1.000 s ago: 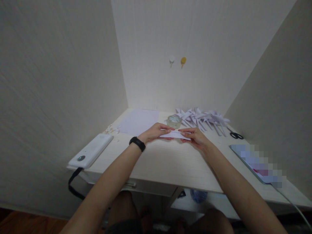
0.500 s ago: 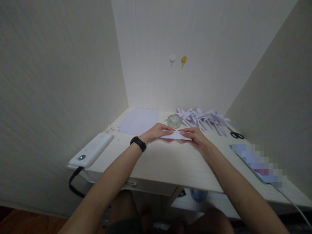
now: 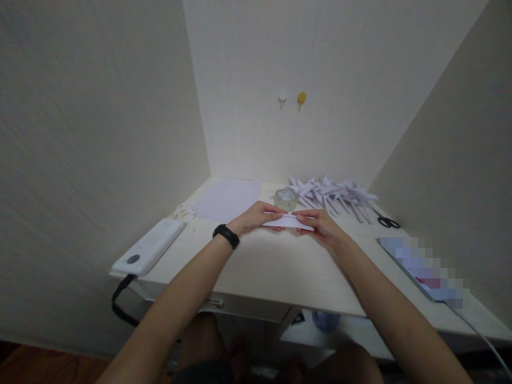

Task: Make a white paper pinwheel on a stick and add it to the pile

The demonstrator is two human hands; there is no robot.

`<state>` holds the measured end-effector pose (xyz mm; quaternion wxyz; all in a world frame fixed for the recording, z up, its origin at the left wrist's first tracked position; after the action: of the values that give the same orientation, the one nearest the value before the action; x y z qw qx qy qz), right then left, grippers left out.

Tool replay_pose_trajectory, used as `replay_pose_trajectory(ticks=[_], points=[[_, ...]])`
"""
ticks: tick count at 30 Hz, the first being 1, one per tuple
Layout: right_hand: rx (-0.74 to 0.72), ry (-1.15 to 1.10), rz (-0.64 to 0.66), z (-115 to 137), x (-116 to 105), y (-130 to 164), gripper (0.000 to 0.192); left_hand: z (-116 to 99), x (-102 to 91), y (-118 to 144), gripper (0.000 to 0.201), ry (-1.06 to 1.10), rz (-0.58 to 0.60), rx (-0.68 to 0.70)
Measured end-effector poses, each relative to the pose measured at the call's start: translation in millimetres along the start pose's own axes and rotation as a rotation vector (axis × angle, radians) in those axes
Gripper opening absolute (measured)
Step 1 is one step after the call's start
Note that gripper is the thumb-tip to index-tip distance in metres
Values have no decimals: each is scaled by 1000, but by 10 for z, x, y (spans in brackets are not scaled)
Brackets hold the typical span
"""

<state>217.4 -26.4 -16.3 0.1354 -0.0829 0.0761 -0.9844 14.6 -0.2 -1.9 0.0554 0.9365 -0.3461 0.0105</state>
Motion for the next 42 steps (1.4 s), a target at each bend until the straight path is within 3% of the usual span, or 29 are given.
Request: replay_pose_trajectory(ticks=[15,24,33,42], points=[[29,-3,-60,-82,-66,-38,28,61,-50,-53,43,-19,-18,33],[3,15,-62,-104,-24,-36,40,81,-52,-83,32,-89,-146,41],[7,89,-46,-72,-29,-31,39,79,-11,-36,44,-20,-14,-39],[19,36,-36,-44,-20,-8,38,54,41,-9,46,41,-11,-52]])
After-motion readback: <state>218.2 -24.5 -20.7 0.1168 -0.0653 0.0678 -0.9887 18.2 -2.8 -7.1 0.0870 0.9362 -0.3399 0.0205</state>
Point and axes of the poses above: each hand's wrist, its own y-axis away from the middle knuckle, its own x-axis out of the palm, z = x × y, the point moved 3 cm from there along -y, towards the middle knuckle, and after that the axes turned 8 degrees about -x, right-handed, at the moved point
